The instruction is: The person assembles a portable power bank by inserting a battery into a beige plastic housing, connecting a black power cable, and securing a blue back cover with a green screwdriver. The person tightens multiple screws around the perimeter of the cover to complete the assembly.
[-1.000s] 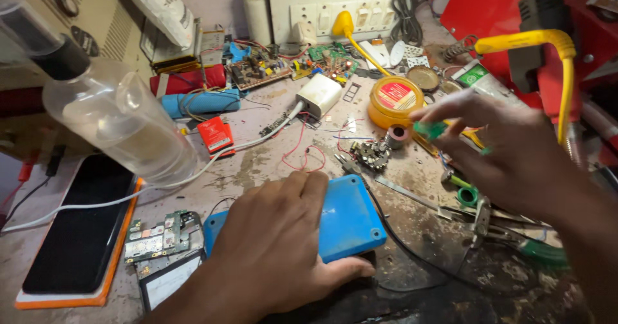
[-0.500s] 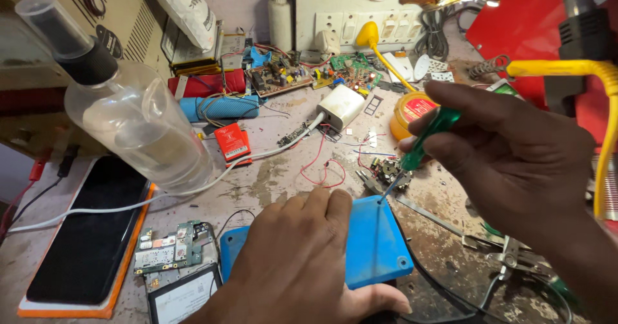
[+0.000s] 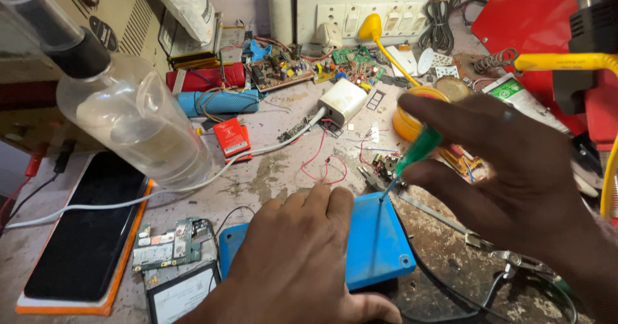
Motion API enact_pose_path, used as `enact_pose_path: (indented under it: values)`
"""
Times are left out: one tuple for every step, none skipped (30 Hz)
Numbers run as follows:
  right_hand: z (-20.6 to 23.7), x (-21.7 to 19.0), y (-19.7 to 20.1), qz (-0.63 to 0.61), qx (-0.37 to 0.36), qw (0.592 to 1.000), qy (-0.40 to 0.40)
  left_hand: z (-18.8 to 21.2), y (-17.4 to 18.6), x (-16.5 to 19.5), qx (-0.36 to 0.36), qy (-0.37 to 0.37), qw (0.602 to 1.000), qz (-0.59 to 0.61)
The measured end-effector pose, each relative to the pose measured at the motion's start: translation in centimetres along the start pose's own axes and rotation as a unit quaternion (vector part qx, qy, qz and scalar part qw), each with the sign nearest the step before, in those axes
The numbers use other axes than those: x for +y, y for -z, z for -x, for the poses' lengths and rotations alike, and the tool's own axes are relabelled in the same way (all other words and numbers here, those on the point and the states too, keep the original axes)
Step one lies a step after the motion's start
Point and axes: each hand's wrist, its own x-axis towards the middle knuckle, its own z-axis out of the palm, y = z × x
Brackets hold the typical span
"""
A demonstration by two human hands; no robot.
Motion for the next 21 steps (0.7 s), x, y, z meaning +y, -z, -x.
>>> enact_pose_path:
  values:
    - [0.0, -0.1, 0.2, -0.01, -0.017, 1.0, 0.014, 0.0, 0.1, 0.1, -0.016, 0.01, 1.0, -0.002]
    - [0.0, -0.1, 0.3, -0.011, -0.03, 0.999, 0.023, 0.0, 0.2, 0.1, -0.029, 0.018, 0.999, -0.005]
    - [0.0, -0.1, 0.4, -0.013, -0.043, 0.999, 0.031, -0.1, 0.3, 0.2, -0.043, 0.027, 0.999, -0.008]
    - [0.0, -0.1, 0.4, -0.009, -0.05, 0.998, 0.032, 0.0, 0.4, 0.3, -0.045, 0.032, 0.998, 0.0]
    - [-0.1, -0.2, 0.5, -0.005, -0.057, 0.998, 0.034, -0.1, 0.4, 0.5, -0.045, 0.037, 0.998, 0.006]
    - [-0.1, -0.2, 0.6, 0.027, -0.073, 0.997, 0.018, -0.1, 0.6, 0.5, -0.044, 0.043, 0.998, 0.012]
    - [-0.1, -0.4, 0.7, 0.058, -0.087, 0.994, 0.001, 0.0, 0.7, 0.6, -0.045, 0.044, 0.998, 0.011]
    - [-0.2, -0.5, 0.8, 0.09, -0.102, 0.991, -0.017, 0.0, 0.8, 0.7, -0.047, 0.045, 0.998, 0.01]
    - [-0.4, -0.5, 0.9, 0.015, -0.112, 0.993, -0.02, 0.0, 0.9, 0.8, -0.048, 0.046, 0.998, 0.01]
    - [-0.6, -0.4, 1.0, -0.061, -0.121, 0.991, -0.024, 0.1, 1.0, 0.8, -0.053, 0.047, 0.997, 0.007]
    - [-0.8, -0.4, 1.0, -0.136, -0.129, 0.982, -0.027, 0.0, 1.1, 0.8, -0.057, 0.047, 0.997, 0.003]
    - [-1.0, -0.4, 0.9, -0.035, -0.118, 0.991, -0.049, 0.0, 1.2, 0.9, -0.062, 0.048, 0.997, -0.001]
    - [-1.1, -0.3, 0.7, 0.066, -0.104, 0.99, -0.071, 0.0, 1.3, 0.8, -0.066, 0.049, 0.997, 0.0]
    - [-1.1, -0.3, 0.7, 0.077, -0.097, 0.991, -0.054, -0.1, 1.3, 0.8, -0.07, 0.051, 0.996, 0.001]
    - [-1.1, -0.3, 0.6, 0.088, -0.089, 0.991, -0.038, 0.0, 1.3, 0.8, -0.075, 0.052, 0.996, 0.003]
    - [-1.0, -0.4, 0.6, 0.009, -0.084, 0.996, 0.021, 0.0, 1.4, 0.7, -0.066, 0.048, 0.997, 0.004]
    - [-0.9, -0.4, 0.7, -0.021, -0.087, 0.995, 0.042, 0.0, 1.3, 0.7, -0.055, 0.044, 0.997, 0.005]
    - [-0.9, -0.4, 0.7, -0.05, -0.092, 0.992, 0.064, 0.1, 1.3, 0.7, -0.046, 0.041, 0.998, 0.008]
    - [-0.7, -0.5, 0.8, -0.033, -0.106, 0.993, 0.045, 0.0, 1.2, 0.8, -0.057, 0.048, 0.997, 0.004]
    - [-0.7, -0.6, 0.8, -0.016, -0.119, 0.992, 0.026, 0.0, 1.2, 0.8, -0.069, 0.055, 0.996, 0.0]
    - [-0.7, -0.7, 0.7, 0.031, -0.114, 0.993, 0.005, 0.0, 1.1, 0.8, -0.081, 0.061, 0.995, -0.006]
